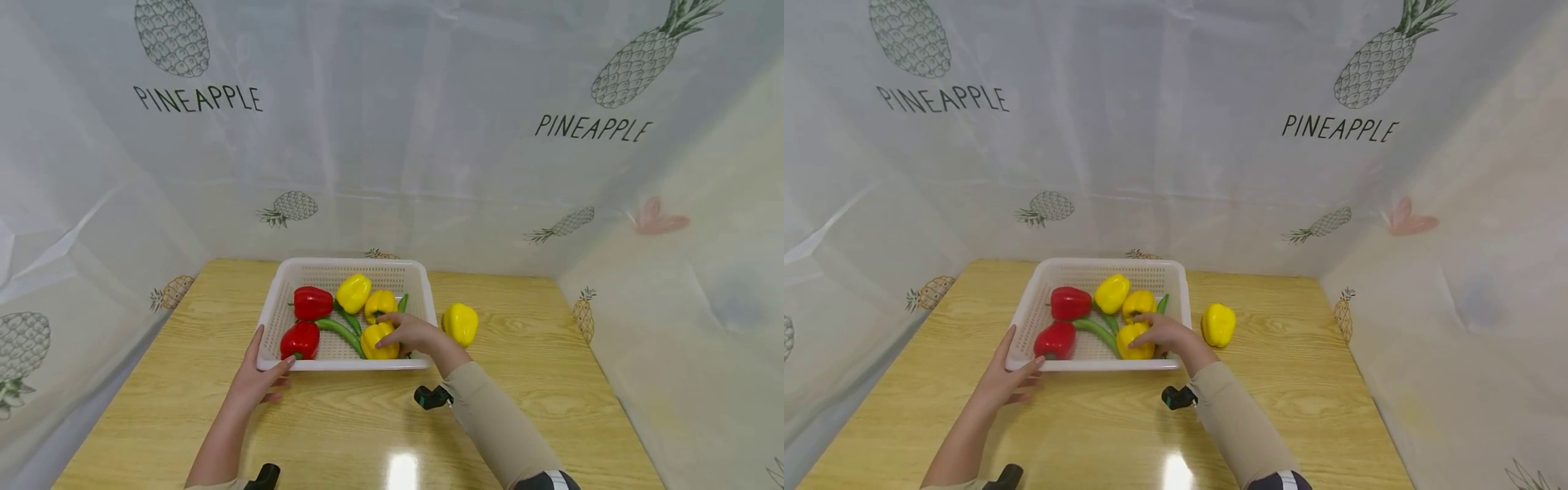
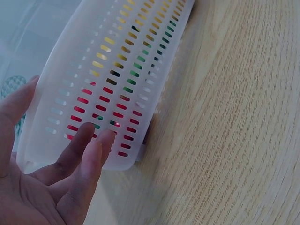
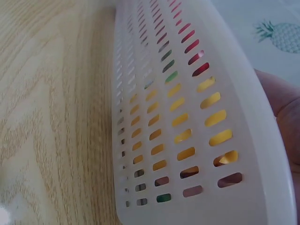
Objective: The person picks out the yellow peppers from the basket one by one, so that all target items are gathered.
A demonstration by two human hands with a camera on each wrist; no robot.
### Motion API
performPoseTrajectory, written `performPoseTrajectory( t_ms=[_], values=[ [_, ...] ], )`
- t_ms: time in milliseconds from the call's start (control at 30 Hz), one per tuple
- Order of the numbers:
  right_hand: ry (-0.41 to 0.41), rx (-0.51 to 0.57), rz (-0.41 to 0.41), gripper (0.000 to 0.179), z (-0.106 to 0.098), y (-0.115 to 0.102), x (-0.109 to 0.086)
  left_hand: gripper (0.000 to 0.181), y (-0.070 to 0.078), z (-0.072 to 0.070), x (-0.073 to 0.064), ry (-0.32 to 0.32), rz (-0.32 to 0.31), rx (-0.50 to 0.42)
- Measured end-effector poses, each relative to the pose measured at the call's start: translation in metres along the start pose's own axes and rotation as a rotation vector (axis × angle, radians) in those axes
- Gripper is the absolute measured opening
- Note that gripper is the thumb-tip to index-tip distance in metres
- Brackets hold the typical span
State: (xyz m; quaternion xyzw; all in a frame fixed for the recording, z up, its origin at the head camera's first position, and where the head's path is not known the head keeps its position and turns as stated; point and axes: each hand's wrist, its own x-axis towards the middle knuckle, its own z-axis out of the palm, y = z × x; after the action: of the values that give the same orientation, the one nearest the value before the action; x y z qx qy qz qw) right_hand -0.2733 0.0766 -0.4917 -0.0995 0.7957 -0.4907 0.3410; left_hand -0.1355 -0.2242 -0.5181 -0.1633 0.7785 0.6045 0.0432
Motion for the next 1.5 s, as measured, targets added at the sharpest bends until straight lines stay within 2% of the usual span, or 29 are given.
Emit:
performPoseTrajectory(
  t_ms=[300, 867, 1233, 1500],
  values=[
    [0.036, 0.002, 0.003, 0.056, 0.0029, -0.0006, -0.0001, 0.105, 0.0004, -0.0004, 0.0002, -0.001, 0.006, 0.007],
    [0.101, 0.003, 0.007, 0.056, 0.0085, 0.0045, 0.0039, 0.102, 0.0011, 0.0009, 0.0010, -0.007, 0.016, -0.018],
    [0.105, 0.020, -0.050, 0.053, 0.0080, 0.0029, 0.0021, 0.104, 0.0006, 0.0000, -0.0007, -0.003, 0.008, -0.018],
    [0.137, -0.054, -0.087, 0.055, 0.0077, 0.0013, 0.0006, 0.105, 0.0012, -0.0001, -0.0019, -0.003, 0.007, -0.012]
  ],
)
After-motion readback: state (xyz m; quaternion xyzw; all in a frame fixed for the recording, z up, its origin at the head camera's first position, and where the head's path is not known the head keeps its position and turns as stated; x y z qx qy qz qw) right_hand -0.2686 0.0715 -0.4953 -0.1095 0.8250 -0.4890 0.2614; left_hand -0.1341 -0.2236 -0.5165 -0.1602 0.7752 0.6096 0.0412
